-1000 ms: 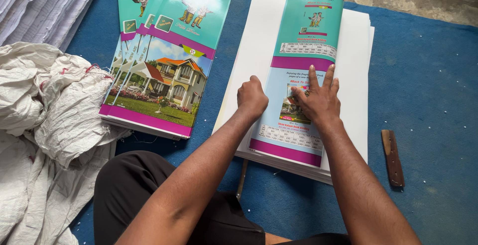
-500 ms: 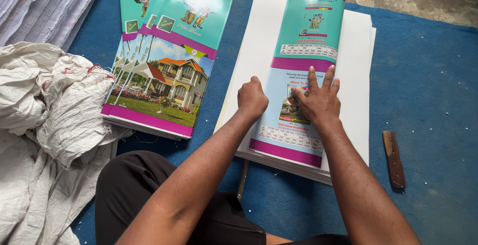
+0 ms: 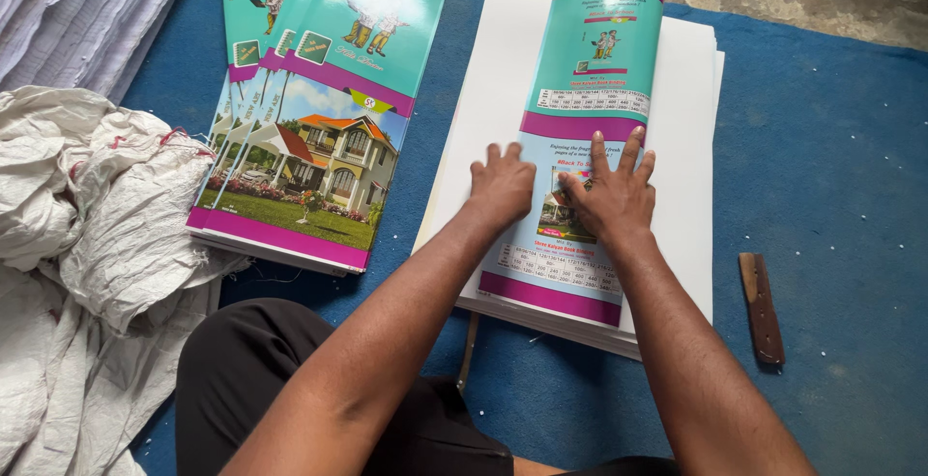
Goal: The person is binding printed booklets by hand. They fold the booklet cover over a stack of blank pages, align the edges, and use a wooden tool to press and crease the spine. The person repeats this process for multiple booklets, stacking the finished ones to the side.
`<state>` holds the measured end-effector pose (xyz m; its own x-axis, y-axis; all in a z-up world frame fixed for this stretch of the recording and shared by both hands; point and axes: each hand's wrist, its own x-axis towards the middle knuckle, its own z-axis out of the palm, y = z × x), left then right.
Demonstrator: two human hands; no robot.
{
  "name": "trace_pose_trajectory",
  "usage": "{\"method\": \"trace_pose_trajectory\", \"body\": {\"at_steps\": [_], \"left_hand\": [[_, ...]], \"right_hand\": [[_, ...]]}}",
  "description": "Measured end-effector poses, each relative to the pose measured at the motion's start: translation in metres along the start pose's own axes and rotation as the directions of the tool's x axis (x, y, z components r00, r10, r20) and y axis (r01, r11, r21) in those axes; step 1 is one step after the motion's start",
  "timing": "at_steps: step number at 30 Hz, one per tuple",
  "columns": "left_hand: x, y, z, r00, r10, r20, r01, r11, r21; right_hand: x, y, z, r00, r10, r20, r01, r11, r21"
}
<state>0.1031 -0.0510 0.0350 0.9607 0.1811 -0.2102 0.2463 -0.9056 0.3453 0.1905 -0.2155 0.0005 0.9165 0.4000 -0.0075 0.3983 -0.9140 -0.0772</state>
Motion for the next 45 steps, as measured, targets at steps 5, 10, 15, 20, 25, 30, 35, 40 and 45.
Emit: {"method": "trace_pose_trajectory", "body": {"at_steps": [5,10,15,20,25,30,35,40,45], "left_hand": [[0.018,0.006,-0.003,0.984,0.158,0.085,-0.168,0.979,0.118],[0.026,0.015,-0.014,0.970,0.128,0.207,-0.159,0.977,0.140],[0.029,0.030,-0.010,0.982,0.093,0.165,-0.113,0.986,0.119],[0.036,0.036,-0.005,0.982,0.062,0.181,-0.094,0.980,0.178],[0.038,0.037,0.002,0.988,0.062,0.140,-0.086,0.981,0.172],[0.041,0.041,0.004,0.985,0.030,0.171,-0.058,0.985,0.160],[0.040,0.044,0.000,0.982,0.023,0.189,-0.056,0.984,0.171],[0.039,0.050,-0.004,0.968,0.021,0.248,-0.077,0.973,0.219],[0.038,0.051,-0.005,0.968,0.024,0.250,-0.074,0.978,0.193]], "right_hand": [[0.001,0.005,0.005,0.999,-0.030,-0.040,0.031,0.999,0.031],[0.014,0.014,0.009,0.993,-0.080,-0.090,0.074,0.995,-0.066],[0.040,0.027,0.009,0.977,-0.195,-0.084,0.173,0.960,-0.219],[0.047,0.042,0.018,0.981,-0.196,-0.004,0.193,0.968,-0.160],[0.046,0.048,0.031,0.984,-0.179,0.023,0.181,0.977,-0.109],[0.041,0.051,0.040,0.984,-0.178,-0.008,0.178,0.984,-0.023],[0.035,0.050,0.045,0.983,-0.166,-0.077,0.169,0.985,0.031],[0.037,0.051,0.045,0.985,-0.163,-0.063,0.166,0.985,0.054],[0.039,0.050,0.038,0.987,-0.160,-0.013,0.160,0.983,0.084]]}}
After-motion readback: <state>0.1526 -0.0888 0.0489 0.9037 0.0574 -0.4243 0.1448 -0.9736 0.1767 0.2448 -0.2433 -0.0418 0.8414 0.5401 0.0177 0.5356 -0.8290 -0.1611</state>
